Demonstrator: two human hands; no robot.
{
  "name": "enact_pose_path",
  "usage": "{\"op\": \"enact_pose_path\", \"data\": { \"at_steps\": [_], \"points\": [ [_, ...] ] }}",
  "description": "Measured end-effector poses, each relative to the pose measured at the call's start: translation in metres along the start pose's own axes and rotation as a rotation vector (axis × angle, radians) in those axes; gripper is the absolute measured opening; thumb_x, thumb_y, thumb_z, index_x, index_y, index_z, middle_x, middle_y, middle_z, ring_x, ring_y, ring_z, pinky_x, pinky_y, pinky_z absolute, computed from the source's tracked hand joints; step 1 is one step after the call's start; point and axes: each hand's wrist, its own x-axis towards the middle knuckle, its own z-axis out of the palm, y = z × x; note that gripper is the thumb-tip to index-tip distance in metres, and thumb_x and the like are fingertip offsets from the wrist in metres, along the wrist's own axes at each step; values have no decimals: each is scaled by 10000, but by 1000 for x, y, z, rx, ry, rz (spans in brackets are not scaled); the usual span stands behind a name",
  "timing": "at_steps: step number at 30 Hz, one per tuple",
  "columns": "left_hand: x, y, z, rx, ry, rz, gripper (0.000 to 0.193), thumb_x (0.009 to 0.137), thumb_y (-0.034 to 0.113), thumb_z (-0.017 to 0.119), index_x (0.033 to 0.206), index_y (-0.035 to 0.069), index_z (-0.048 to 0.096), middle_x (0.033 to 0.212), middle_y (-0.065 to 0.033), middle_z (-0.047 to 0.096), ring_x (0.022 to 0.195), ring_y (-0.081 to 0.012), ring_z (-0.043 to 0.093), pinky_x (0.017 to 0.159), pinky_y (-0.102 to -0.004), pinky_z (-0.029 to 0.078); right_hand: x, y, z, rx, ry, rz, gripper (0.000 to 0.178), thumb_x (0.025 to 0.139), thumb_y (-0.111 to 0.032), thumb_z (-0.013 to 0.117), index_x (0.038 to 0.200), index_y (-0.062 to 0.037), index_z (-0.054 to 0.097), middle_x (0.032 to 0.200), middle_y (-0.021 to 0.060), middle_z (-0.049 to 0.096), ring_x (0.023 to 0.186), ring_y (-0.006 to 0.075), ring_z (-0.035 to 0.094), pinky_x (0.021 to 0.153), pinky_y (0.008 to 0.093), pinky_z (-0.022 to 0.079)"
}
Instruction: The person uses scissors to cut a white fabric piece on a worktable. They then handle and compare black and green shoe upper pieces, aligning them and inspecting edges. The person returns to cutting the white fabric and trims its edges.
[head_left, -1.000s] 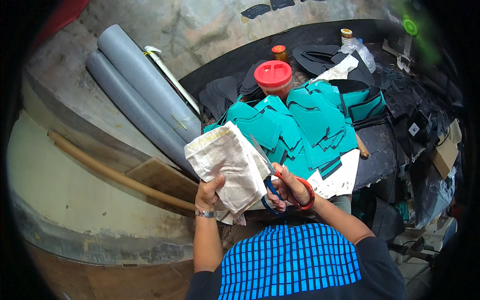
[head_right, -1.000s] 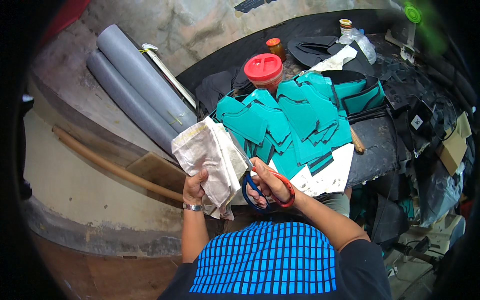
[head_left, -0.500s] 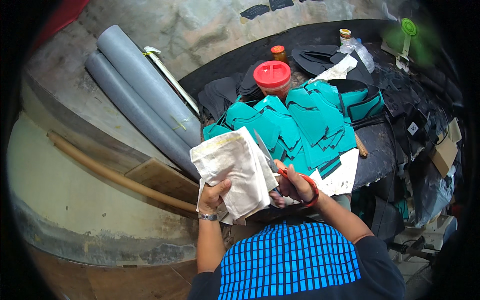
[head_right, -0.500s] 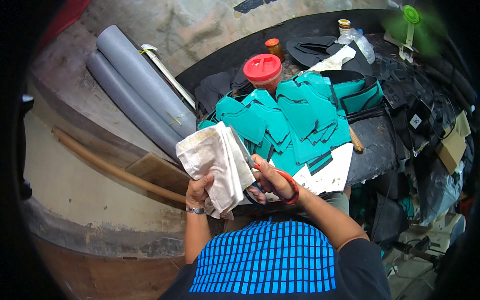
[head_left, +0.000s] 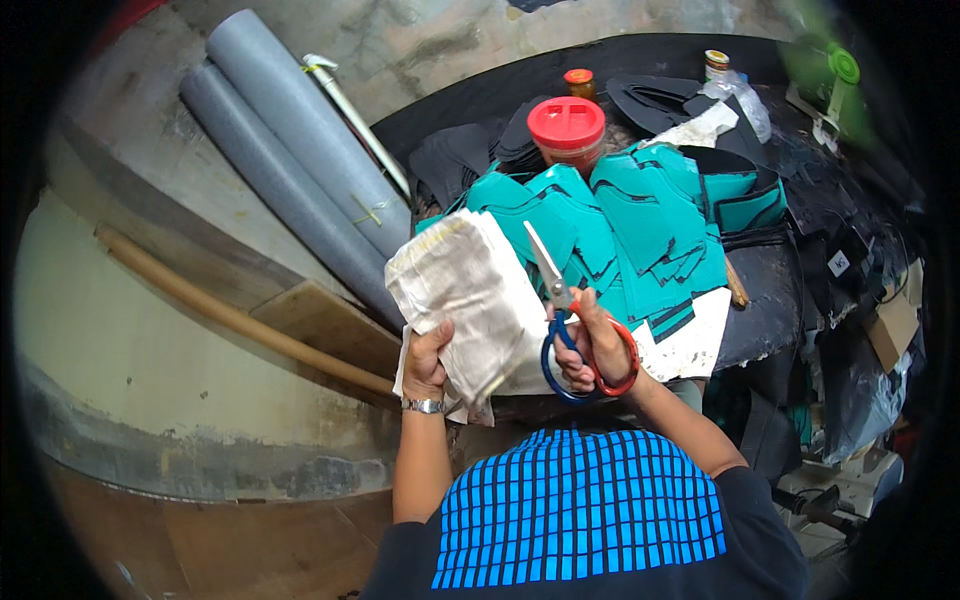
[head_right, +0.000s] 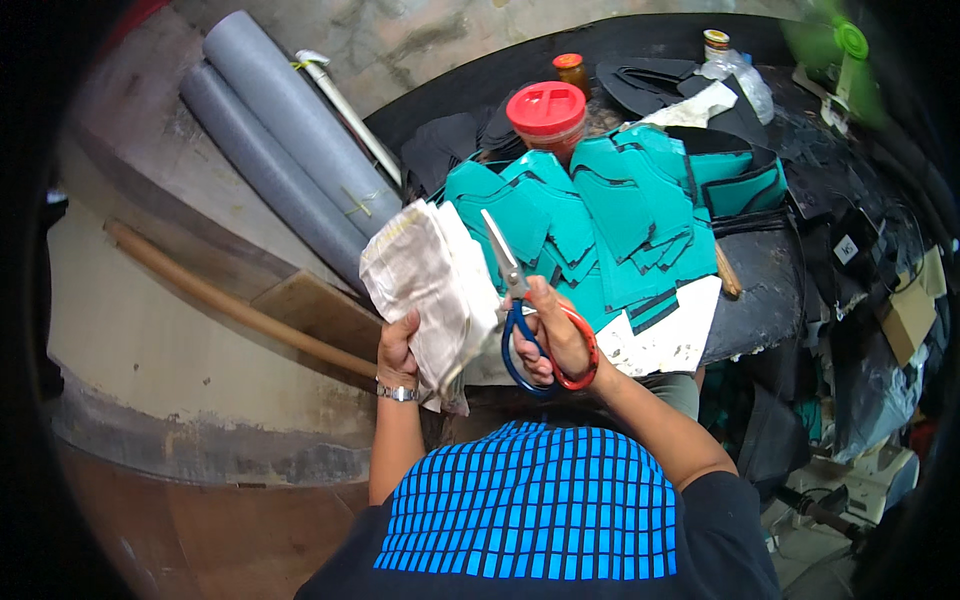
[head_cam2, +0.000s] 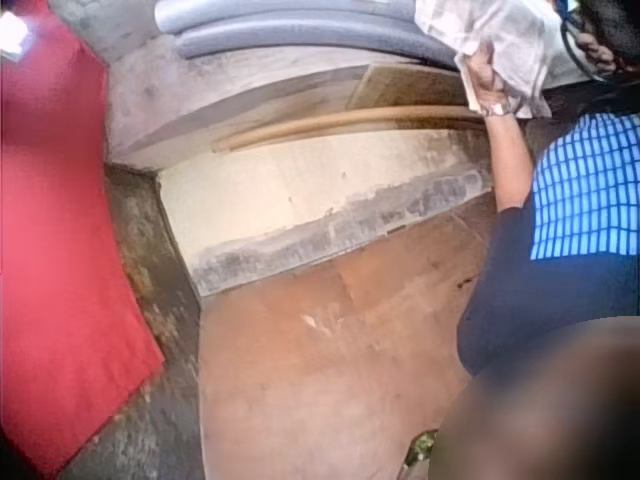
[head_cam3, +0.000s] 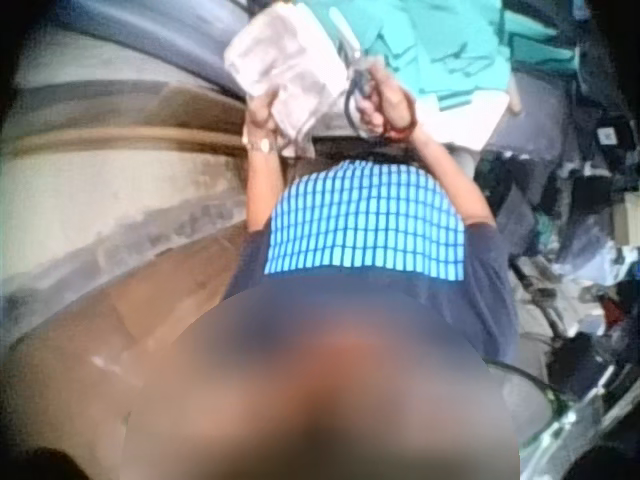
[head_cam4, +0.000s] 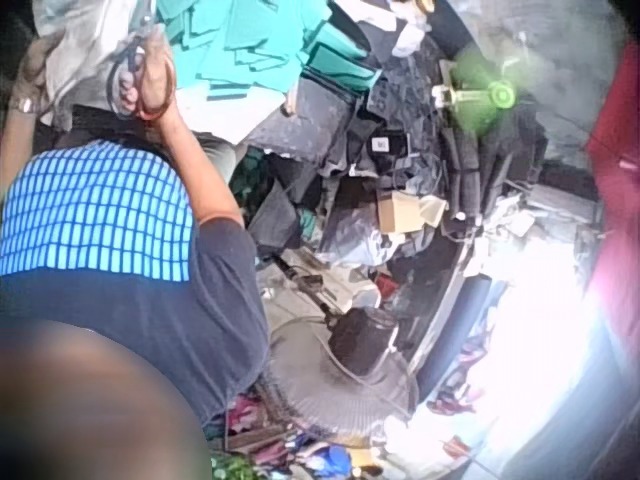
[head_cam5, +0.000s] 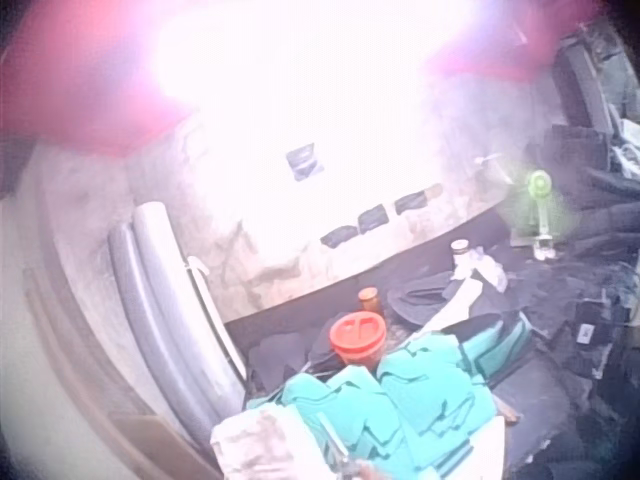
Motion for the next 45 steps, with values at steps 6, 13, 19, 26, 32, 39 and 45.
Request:
{"op": "enact_pose_path", "data": {
  "at_steps": [6, 13, 19, 26, 32, 39, 45],
  "points": [
    [1, 12, -20, -124, 78, 53, 554, 921, 129, 637, 1390, -38, 394, 1307, -193, 565, 1180, -329, 578, 1020, -491, 469, -12, -1, 5, -141, -124, -47, 568, 974, -630, 330, 1147, -95, 407, 604, 19, 471, 400, 77, 424, 374, 213, 372],
    [0, 17, -22, -187, 87, 58, 506, 944, 140, 606, 1378, -32, 412, 1291, -181, 580, 1154, -314, 595, 993, -472, 490, -16, 2, 13, -322, -285, -37, 706, 916, -696, 375, 1200, -49, 376, 694, 7, 472, 551, 64, 429, 510, 200, 361],
    [0, 19, -17, -170, 136, 39, 507, 936, 151, 623, 1367, -30, 428, 1286, -173, 584, 1146, -305, 599, 982, -467, 495, -19, -4, 15, -369, -281, -20, 708, 918, -691, 369, 1203, -43, 383, 690, 6, 463, 546, 64, 419, 505, 205, 354],
    [0, 20, -8, -145, 99, 68, 533, 922, 120, 634, 1380, -36, 410, 1307, -171, 568, 1156, -309, 593, 1007, -468, 481, -16, -2, 14, -377, -291, -24, 671, 947, -664, 336, 1203, -45, 385, 694, 12, 471, 545, 78, 428, 510, 213, 371],
    [-4, 22, -3, -6, 62, 77, 560, 903, 102, 652, 1387, -32, 403, 1311, -170, 563, 1172, -306, 582, 1025, -467, 471, -7, 5, 9, -120, -360, 6, 644, 972, -651, 293, 1232, -69, 383, 698, 9, 464, 565, 95, 454, 543, 234, 399],
    [-2, 32, -3, 70, 111, 57, 558, 878, 102, 690, 1359, -30, 438, 1283, -150, 579, 1157, -289, 588, 1004, -445, 484, -10, 2, -1, -117, -310, 71, 657, 980, -623, 308, 1187, -10, 423, 720, 39, 513, 459, 70, 433, 400, 225, 382],
    [-4, 33, 2, 180, 50, 58, 571, 865, 96, 706, 1360, -15, 445, 1276, -130, 580, 1148, -269, 586, 1003, -426, 480, -1, 9, -6, -97, -398, -29, 708, 965, -659, 281, 1293, -41, 387, 772, 37, 502, 565, 102, 476, 518, 248, 425]
  ]
}}
